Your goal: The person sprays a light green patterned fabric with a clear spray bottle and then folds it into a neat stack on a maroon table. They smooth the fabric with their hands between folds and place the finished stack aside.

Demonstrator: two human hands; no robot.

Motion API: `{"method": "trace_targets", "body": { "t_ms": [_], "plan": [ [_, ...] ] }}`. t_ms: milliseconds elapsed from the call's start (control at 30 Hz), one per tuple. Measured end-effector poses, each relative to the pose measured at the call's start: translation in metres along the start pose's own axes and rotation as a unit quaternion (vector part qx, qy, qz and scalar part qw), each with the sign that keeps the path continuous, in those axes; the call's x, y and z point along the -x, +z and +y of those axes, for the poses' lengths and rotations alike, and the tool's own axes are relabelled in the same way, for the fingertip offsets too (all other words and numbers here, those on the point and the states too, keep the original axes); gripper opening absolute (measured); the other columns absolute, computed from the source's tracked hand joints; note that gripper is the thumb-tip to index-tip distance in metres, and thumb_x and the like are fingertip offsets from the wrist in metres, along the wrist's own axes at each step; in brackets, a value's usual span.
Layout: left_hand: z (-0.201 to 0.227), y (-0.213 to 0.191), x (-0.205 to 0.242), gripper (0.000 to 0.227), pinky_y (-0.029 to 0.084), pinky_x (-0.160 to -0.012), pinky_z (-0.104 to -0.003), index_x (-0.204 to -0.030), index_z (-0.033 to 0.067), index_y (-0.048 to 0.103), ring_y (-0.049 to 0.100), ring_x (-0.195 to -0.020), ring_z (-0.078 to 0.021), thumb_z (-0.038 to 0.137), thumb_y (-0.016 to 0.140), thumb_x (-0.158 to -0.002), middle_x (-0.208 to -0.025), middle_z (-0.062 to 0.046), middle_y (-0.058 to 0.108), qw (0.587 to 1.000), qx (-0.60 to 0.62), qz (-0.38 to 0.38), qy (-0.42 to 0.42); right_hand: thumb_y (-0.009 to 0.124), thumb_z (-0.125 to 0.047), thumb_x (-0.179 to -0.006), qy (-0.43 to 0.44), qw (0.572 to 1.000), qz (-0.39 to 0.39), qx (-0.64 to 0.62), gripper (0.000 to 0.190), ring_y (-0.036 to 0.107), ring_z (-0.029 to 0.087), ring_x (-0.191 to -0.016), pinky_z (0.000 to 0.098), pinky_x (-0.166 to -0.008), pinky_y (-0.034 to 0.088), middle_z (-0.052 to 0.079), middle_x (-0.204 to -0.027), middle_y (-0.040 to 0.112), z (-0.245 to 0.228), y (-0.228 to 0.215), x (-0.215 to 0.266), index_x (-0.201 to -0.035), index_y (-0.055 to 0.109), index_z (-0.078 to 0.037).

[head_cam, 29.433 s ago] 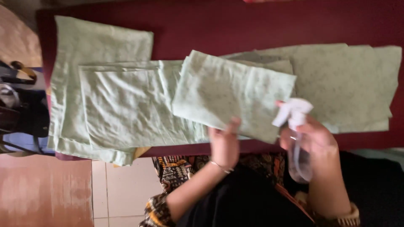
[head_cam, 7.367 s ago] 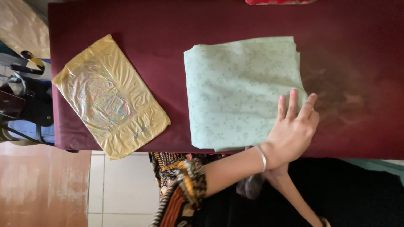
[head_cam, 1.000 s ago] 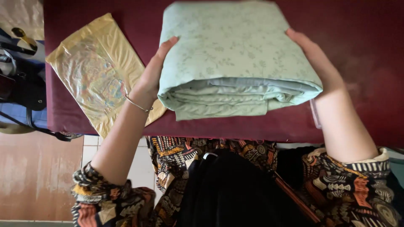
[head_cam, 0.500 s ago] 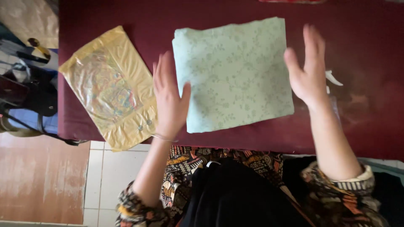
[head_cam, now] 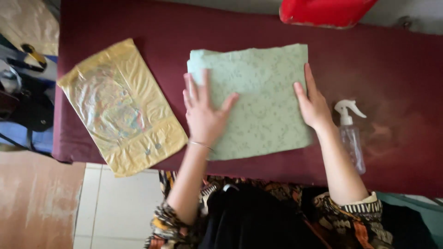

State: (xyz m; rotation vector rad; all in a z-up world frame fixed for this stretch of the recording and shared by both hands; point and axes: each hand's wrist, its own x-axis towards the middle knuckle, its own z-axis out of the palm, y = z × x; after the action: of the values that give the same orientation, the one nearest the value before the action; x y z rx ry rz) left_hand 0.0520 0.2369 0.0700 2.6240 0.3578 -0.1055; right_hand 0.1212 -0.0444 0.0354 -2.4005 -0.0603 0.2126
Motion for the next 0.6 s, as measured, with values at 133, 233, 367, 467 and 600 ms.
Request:
{"method": "trace_targets", "body": {
  "t_ms": [133, 233, 367, 467, 600],
  "plan": [
    [-0.06, 0.042, -0.019, 0.116, 0.036, -0.118, -0.05, -0.159, 0.0024, 0.022, 0.031, -0.151, -0.0393, 0.064, 0.081, -0.08, -0.163, -0.025, 0.026, 0.953, 0.282, 0.089, -0.066, 0.039, -0.062, -0.106, -0.039, 0.992, 0.033, -0.119, 0.083, 0.028, 0.034, -0.156, 0.0465, -0.125, 0.025, 0.019, -0.171, 0.026, 0.056, 0.019, -0.012, -0.165, 0.019, -0.007],
    [-0.07, 0.036, -0.022, 0.121, 0.048, -0.106, -0.043, -0.152, -0.0067, 0.021, 0.053, -0.132, -0.0349, 0.054, 0.088, -0.073, -0.146, -0.026, 0.049, 0.9, 0.404, -0.017, -0.164, 0.057, -0.055, -0.097, 0.064, 0.953, -0.045, -0.292, 0.085, 0.038, 0.035, -0.147, 0.0479, -0.118, 0.03, 0.02, -0.16, 0.04, 0.054, 0.011, -0.006, -0.159, 0.031, -0.003],
    [-0.081, 0.027, -0.022, 0.109, 0.06, -0.092, -0.037, -0.145, -0.0145, 0.052, 0.07, -0.111, -0.0248, 0.047, 0.094, -0.066, -0.13, -0.02, 0.069, 0.765, 0.601, -0.219, -0.072, 0.08, -0.034, -0.084, 0.165, 0.896, -0.108, -0.399, 0.074, 0.062, 0.036, -0.131, 0.0494, -0.113, 0.047, 0.021, -0.134, 0.067, 0.061, -0.003, -0.014, -0.14, 0.056, 0.008],
    [-0.064, 0.003, -0.004, 0.102, 0.064, -0.09, -0.043, -0.137, -0.0144, 0.058, 0.074, -0.104, -0.0303, 0.041, 0.094, -0.059, -0.119, -0.021, 0.074, 0.808, 0.551, -0.181, -0.102, 0.081, -0.025, -0.078, 0.102, 0.919, -0.076, -0.374, 0.073, 0.059, 0.029, -0.134, 0.0381, -0.112, 0.041, 0.016, -0.137, 0.067, 0.053, -0.021, 0.004, -0.139, 0.055, 0.004],
    [-0.059, -0.01, 0.032, 0.102, 0.055, -0.104, -0.042, -0.143, -0.0052, 0.046, 0.066, -0.119, -0.0257, 0.029, 0.097, -0.061, -0.13, -0.015, 0.066, 0.829, 0.549, -0.078, 0.069, 0.085, -0.018, -0.076, -0.06, 0.905, -0.088, -0.413, 0.071, 0.056, 0.032, -0.132, 0.0409, -0.114, 0.043, 0.019, -0.137, 0.062, 0.082, -0.045, 0.019, -0.137, 0.056, 0.005]
  ]
}}
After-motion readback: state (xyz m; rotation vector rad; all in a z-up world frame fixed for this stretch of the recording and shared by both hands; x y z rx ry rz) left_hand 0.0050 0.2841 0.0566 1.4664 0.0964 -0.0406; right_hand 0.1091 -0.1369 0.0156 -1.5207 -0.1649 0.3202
